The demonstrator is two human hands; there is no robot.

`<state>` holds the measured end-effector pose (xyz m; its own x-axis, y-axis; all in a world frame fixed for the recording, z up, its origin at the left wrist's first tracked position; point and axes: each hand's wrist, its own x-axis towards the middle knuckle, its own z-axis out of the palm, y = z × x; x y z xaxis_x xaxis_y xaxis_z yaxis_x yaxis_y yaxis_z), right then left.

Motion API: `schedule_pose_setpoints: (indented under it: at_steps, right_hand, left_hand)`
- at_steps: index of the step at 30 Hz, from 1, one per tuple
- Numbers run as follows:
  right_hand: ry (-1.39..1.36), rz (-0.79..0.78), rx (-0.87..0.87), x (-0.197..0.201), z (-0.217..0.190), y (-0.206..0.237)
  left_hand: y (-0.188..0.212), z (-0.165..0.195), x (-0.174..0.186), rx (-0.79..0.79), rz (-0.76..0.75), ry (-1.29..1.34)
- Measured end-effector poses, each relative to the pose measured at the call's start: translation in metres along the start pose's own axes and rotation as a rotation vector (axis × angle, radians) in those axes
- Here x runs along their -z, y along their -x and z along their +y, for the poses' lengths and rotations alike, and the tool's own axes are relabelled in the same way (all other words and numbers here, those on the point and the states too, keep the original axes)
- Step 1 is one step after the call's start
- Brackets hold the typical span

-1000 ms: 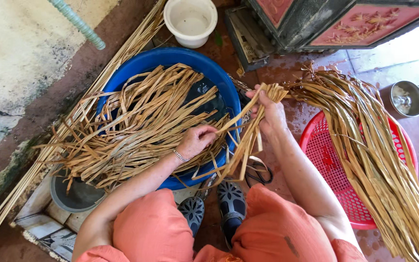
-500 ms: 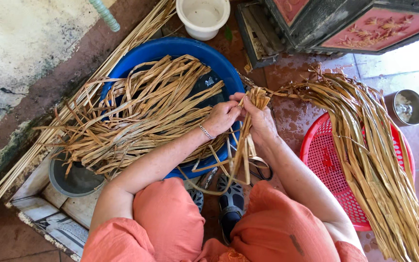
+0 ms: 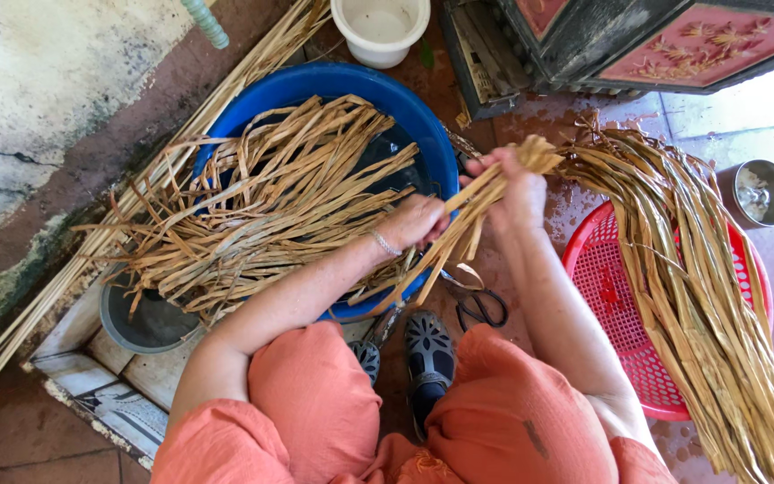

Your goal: The person sits on the floor and processes dried palm leaves by hand. They pull apart bundles, separate individual strands, and place the processed leaves into a red basket. A pair of scissors is visible on the floor but not used.

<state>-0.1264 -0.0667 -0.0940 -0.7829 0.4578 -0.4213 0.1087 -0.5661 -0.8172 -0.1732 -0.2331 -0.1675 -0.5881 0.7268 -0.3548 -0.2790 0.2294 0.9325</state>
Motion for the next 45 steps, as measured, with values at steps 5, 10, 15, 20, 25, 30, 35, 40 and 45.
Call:
schedule_pose_setpoints:
  at_steps: [5,10,15,20,25,30,35,40,45]
  right_hand:
    - [-0.146,0.141,0.110,0.023,-0.014,-0.023]
    - [-0.224,0.161,0.159,0.050,-0.034,-0.044]
    - [-0.250,0.306,0.212,0.074,-0.058,-0.066]
    - [-0.335,0.411,0.250,0.106,-0.070,-0.087]
    - [-0.396,0.412,0.319,0.148,-0.094,-0.095]
    - [-0.438,0.465,0.356,0.166,-0.105,-0.100]
    - [-0.485,0.429,0.383,0.180,-0.112,-0.099]
    - [-0.515,0.476,0.446,0.200,-0.126,-0.099]
    - [-0.492,0.386,0.488,0.182,-0.133,-0.089]
  left_hand:
    - [0.004,-0.024,-0.006,-0.074,0.005,-0.068]
    - [0.001,-0.037,-0.004,-0.207,0.040,-0.301]
    - [0.009,-0.033,0.004,-0.392,-0.022,-0.513]
    - [0.028,-0.026,0.010,-0.292,-0.074,-0.451]
    - [0.048,-0.030,0.018,-0.112,-0.092,-0.290]
    - [0.057,-0.042,0.032,-0.046,-0.138,-0.175]
    - [0.057,-0.065,0.050,-0.195,-0.162,-0.326]
    - [0.056,-0.101,0.083,0.057,-0.103,-0.411]
    - [0.062,-0.111,0.105,0.104,-0.106,-0.699]
